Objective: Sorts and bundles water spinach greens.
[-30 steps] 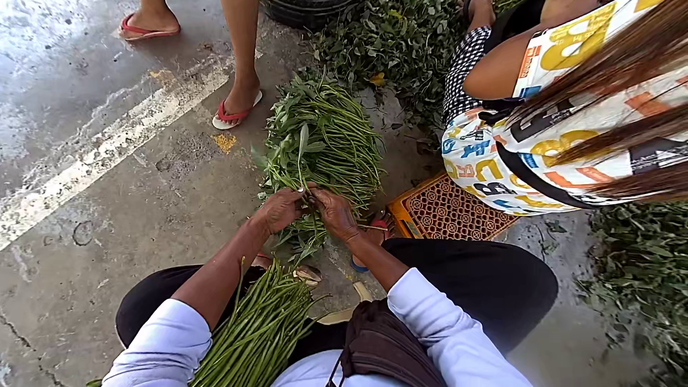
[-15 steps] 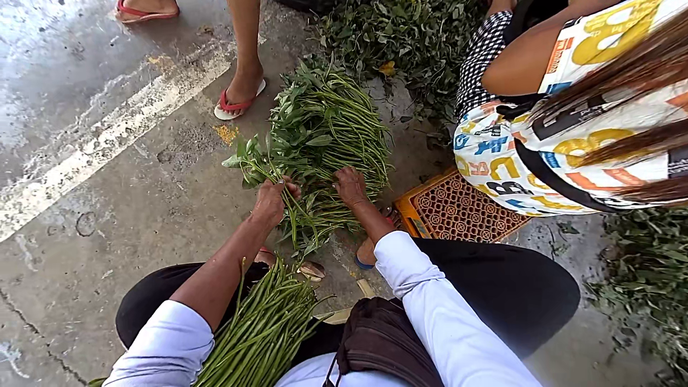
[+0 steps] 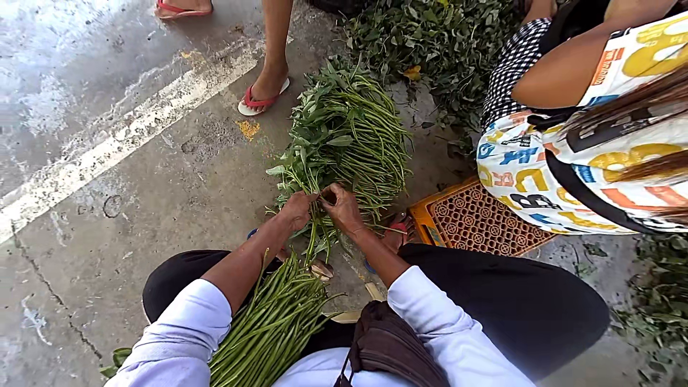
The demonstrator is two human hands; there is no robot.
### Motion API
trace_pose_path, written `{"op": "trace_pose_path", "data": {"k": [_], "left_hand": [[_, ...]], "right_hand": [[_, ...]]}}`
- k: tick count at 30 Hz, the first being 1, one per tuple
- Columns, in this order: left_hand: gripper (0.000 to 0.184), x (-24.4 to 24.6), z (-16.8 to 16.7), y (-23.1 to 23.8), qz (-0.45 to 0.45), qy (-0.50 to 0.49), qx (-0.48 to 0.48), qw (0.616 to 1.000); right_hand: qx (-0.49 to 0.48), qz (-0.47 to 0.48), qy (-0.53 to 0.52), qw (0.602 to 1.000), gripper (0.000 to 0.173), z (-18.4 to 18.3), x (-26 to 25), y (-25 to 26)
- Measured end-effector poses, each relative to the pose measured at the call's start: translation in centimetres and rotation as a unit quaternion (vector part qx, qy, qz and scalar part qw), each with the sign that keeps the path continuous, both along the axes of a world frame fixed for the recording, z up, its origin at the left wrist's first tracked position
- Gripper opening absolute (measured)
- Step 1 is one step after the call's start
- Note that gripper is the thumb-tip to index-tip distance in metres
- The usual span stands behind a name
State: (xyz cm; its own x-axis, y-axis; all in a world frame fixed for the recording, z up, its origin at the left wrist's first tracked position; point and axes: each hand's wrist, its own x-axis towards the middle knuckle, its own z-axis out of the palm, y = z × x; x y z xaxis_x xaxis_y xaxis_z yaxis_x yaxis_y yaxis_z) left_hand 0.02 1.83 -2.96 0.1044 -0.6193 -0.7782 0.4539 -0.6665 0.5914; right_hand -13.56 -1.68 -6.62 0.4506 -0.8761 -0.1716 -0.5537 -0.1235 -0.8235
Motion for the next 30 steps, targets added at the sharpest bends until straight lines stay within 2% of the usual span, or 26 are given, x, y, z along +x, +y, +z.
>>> {"op": "trace_pose_path", "data": {"k": [3,5,7,10,13,18,21,23,26,28,30], "left_hand": [[0.032,0.0,-0.1,0.2,0.006,-0.025,0.004,1.0],[0.032,0.3,-0.4,0.0,0.009,-0.03,0.009,0.999],[0.032,0.7,-1.4,-0.2,0.02,-0.021,0.005,1.0],[0.022,1.2,-2.4,-0.5,0.064,-0.033,0.01,0.997],[0.023,1.7,-2.4,-0.6,0.088,-0.052,0.019,0.995],[0.03,1.2,-1.6,-0.4,0.026,-0.037,-0.008,0.999],[0.028,1.3,-1.2,-0.7,0.019,-0.039,0.0,0.999],[0.029,1.5,-1.4,-0.8,0.027,-0.032,0.006,0.999],[0.026,1.4,-1.6,-1.0,0.054,-0.024,0.011,0.998],[0.025,1.2,-1.1,-1.1,0.065,-0.023,0.018,0.997],[0.026,1.1,-1.1,-1.3,0.07,-0.021,0.021,0.997]], "right_hand": [[0.141,-0.034,-0.123,0.982,0.025,-0.4,-0.1,0.7],[0.264,-0.071,-0.212,0.938,0.019,-0.5,-0.6,0.8],[0.317,-0.11,-0.248,0.909,0.015,-1.0,-0.7,0.4],[0.252,-0.15,-0.243,0.925,0.017,-1.2,-0.8,0.3],[0.168,-0.107,-0.209,0.957,0.017,-1.9,-1.2,0.5],[0.13,-0.003,-0.152,0.98,0.016,-1.6,-1.7,0.6],[0.023,-0.004,-0.037,0.999,0.02,-1.1,-2.3,-2.4],[-0.046,-0.043,0.085,0.994,0.027,-3.1,-2.9,-5.7],[-0.063,-0.055,0.237,0.968,0.034,-4.7,-3.5,-8.9],[-0.077,-0.038,0.285,0.955,0.027,-5.3,-3.8,-9.3],[-0.093,-0.022,0.262,0.96,0.022,-5.0,-3.7,-8.5]]}}
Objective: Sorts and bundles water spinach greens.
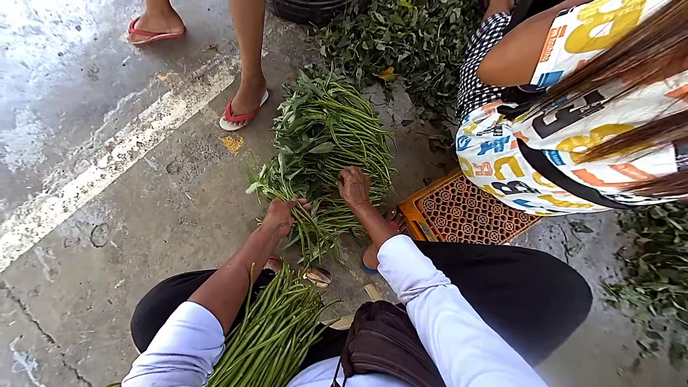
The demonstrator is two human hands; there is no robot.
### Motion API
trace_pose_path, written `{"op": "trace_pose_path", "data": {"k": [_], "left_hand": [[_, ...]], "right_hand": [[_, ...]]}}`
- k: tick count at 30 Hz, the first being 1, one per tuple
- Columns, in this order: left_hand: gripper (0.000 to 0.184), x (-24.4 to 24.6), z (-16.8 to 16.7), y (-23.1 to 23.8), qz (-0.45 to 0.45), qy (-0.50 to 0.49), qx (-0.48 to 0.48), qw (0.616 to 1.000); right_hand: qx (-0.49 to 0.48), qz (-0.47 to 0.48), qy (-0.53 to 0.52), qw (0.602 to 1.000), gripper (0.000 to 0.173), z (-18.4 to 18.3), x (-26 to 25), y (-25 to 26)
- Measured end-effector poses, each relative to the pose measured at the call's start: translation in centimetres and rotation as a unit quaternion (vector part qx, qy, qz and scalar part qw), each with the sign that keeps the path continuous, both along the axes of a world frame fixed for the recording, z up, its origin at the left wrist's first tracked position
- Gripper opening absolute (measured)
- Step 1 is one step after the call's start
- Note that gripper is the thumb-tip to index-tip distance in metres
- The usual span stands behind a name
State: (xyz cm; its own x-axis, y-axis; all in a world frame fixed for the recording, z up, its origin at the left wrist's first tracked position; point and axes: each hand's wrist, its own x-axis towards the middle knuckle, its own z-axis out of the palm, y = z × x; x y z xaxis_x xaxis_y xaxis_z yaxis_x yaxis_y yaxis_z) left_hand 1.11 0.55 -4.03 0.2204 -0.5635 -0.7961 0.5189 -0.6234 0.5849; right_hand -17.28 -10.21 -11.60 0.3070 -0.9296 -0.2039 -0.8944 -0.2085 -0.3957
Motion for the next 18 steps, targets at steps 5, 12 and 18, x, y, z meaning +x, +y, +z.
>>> {"op": "trace_pose_path", "data": {"k": [5,12,18], "left_hand": [[0.028,-0.1,-0.6,-0.4,-0.017,-0.001,-0.014,1.0],[0.032,-0.2,0.2,-0.9,-0.019,-0.086,-0.086,0.992],[0.023,0.3,1.0,-1.8,0.024,-0.032,-0.108,0.993]], "right_hand": [[-0.062,0.107,-0.182,0.975,0.013,2.2,1.6,5.6],[-0.004,0.195,-0.296,0.935,0.017,3.5,1.4,4.0],[-0.002,-0.027,-0.079,0.997,0.037,2.6,-1.2,-5.3]]}}
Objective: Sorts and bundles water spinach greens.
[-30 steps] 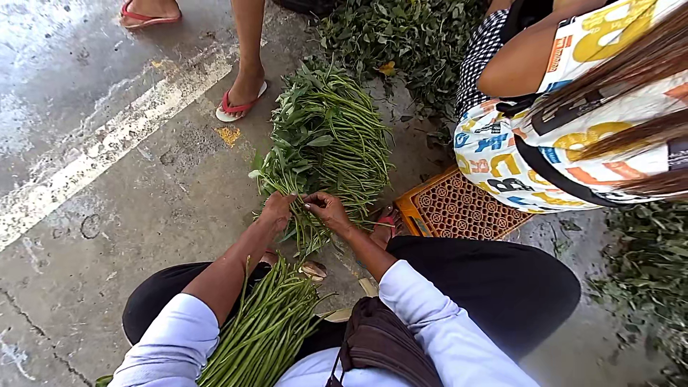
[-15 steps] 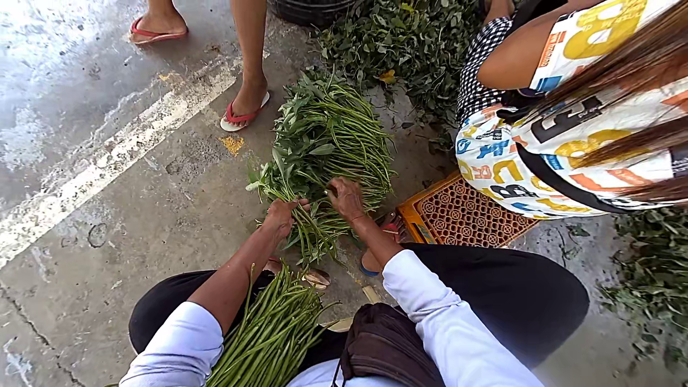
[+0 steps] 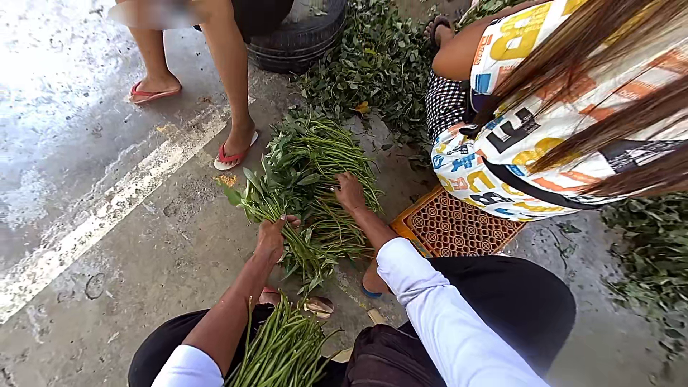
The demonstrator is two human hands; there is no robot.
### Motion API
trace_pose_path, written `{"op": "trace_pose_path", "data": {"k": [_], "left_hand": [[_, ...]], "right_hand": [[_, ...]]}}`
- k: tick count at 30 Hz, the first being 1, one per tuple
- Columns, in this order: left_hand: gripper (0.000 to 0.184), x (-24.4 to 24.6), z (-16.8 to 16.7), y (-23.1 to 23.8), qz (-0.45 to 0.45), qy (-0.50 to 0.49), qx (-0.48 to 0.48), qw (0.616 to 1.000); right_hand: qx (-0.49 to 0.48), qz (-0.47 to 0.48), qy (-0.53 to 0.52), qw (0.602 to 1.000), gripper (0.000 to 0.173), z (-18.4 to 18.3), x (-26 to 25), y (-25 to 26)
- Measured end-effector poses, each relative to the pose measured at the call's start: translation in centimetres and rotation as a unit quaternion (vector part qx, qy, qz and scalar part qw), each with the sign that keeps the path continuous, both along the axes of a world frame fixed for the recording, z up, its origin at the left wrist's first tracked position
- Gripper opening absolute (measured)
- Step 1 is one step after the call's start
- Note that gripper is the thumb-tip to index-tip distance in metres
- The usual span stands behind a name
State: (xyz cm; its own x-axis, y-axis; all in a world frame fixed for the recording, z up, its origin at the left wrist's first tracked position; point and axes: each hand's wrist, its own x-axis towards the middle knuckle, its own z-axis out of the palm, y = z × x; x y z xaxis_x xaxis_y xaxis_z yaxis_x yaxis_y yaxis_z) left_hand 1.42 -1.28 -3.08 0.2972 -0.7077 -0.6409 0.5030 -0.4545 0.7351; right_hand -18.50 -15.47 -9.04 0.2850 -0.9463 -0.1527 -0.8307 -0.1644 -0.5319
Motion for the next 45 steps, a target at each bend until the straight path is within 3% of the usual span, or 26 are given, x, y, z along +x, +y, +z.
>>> {"op": "trace_pose_path", "data": {"k": [2,5,9,13,16,19,22,26,35,40,45], "left_hand": [[0.024,-0.2,0.2,-0.1,-0.004,0.014,0.004,1.0],[0.027,-0.2,0.2,-0.5,-0.008,0.018,-0.003,1.0],[0.031,-0.4,-0.2,-0.7,0.0,0.017,-0.005,1.0],[0.039,-0.9,-0.5,-0.7,0.005,-0.004,-0.027,1.0],[0.032,-0.9,-0.2,-0.7,0.047,-0.012,-0.026,0.998],[0.029,-0.2,-0.3,-0.9,0.039,-0.019,-0.039,0.998],[0.03,0.0,-0.6,-0.8,0.025,0.0,-0.035,0.999],[0.025,-0.4,-0.1,-0.6,0.002,0.031,-0.037,0.999],[0.018,-0.6,0.4,-0.9,0.019,0.059,-0.028,0.998],[0.017,-0.5,0.6,-0.8,0.011,0.045,-0.026,0.999],[0.018,-0.4,0.4,-0.4,0.009,0.048,-0.025,0.998]], "right_hand": [[0.013,0.012,0.063,0.998,0.039,-0.9,0.0,-1.0],[-0.021,0.034,0.055,0.998,0.029,-1.1,0.4,-0.4],[-0.105,0.091,-0.102,0.985,0.015,0.9,2.7,4.4],[-0.046,0.2,-0.198,0.958,0.018,3.0,4.8,8.2],[-0.021,0.239,-0.236,0.942,0.019,3.2,4.4,7.0],[-0.076,0.169,-0.184,0.965,0.023,2.2,2.7,2.3],[-0.023,0.06,-0.047,0.997,0.045,2.1,0.5,-3.4],[0.024,0.06,0.056,0.996,0.065,0.3,-1.0,-7.1],[0.003,0.109,0.118,0.987,0.034,-0.8,-1.0,-7.3],[0.044,0.136,0.109,0.984,0.035,0.4,-1.3,-6.1],[0.053,0.117,0.12,0.984,0.047,-0.1,-1.5,-5.4]]}}
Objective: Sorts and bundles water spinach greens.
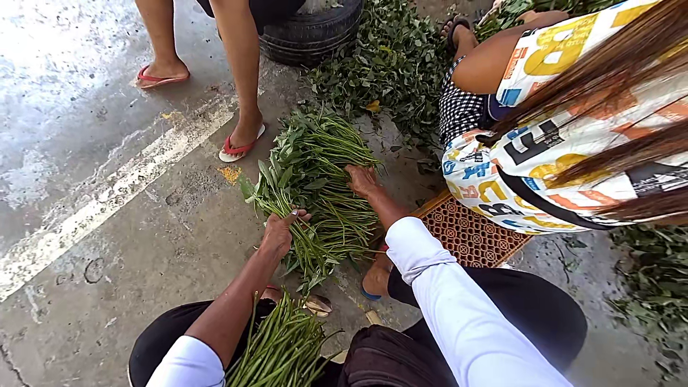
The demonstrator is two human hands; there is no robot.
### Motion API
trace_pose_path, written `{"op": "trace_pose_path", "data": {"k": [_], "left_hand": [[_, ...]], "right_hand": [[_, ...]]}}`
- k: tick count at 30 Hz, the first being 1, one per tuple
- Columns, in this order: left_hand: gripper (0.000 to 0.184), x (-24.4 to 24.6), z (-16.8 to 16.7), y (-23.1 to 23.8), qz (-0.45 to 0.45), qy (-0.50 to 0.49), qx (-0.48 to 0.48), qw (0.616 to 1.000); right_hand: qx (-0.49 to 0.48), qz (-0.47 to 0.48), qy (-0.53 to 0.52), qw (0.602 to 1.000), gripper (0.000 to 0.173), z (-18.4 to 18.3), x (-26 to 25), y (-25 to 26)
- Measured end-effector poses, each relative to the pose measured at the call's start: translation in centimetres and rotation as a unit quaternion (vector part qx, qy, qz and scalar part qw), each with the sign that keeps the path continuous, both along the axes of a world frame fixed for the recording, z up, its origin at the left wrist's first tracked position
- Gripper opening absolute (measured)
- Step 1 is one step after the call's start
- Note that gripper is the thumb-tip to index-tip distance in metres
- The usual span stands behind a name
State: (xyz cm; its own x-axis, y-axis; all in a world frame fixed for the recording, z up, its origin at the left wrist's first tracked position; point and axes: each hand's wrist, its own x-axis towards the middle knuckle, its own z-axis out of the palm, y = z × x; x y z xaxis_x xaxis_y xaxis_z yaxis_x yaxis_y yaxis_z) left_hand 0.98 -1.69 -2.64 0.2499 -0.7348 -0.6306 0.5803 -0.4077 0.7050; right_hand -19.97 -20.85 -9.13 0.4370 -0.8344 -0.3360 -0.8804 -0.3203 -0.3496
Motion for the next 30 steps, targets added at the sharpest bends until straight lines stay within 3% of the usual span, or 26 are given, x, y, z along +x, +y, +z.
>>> {"op": "trace_pose_path", "data": {"k": [4,9,12,16,18,22,30], "left_hand": [[0.017,0.2,0.3,-0.1,0.002,0.001,-0.002,1.0],[0.02,0.0,0.6,-0.1,-0.002,0.006,-0.008,1.0],[0.025,-0.1,0.7,0.0,0.002,0.019,-0.016,1.0],[0.025,0.0,0.4,0.4,-0.017,0.047,-0.024,0.998],[0.024,-0.4,0.5,0.7,-0.033,0.05,-0.019,0.998],[0.034,-0.8,0.7,1.6,-0.057,0.024,-0.001,0.998],[0.05,-0.7,0.7,1.7,-0.079,-0.057,0.054,0.994]], "right_hand": [[-0.019,0.002,0.005,1.0,0.039,0.3,0.5,0.1],[-0.008,0.002,0.001,1.0,0.037,3.7,0.7,-0.3],[0.043,-0.026,-0.075,0.996,0.038,6.1,1.6,0.7],[0.14,-0.121,-0.3,0.936,0.032,6.5,3.9,6.4],[0.17,-0.148,-0.359,0.906,0.033,6.0,5.2,10.2],[0.165,-0.179,-0.376,0.894,0.037,6.6,5.9,15.9],[0.192,-0.165,-0.436,0.864,0.028,5.5,5.4,17.0]]}}
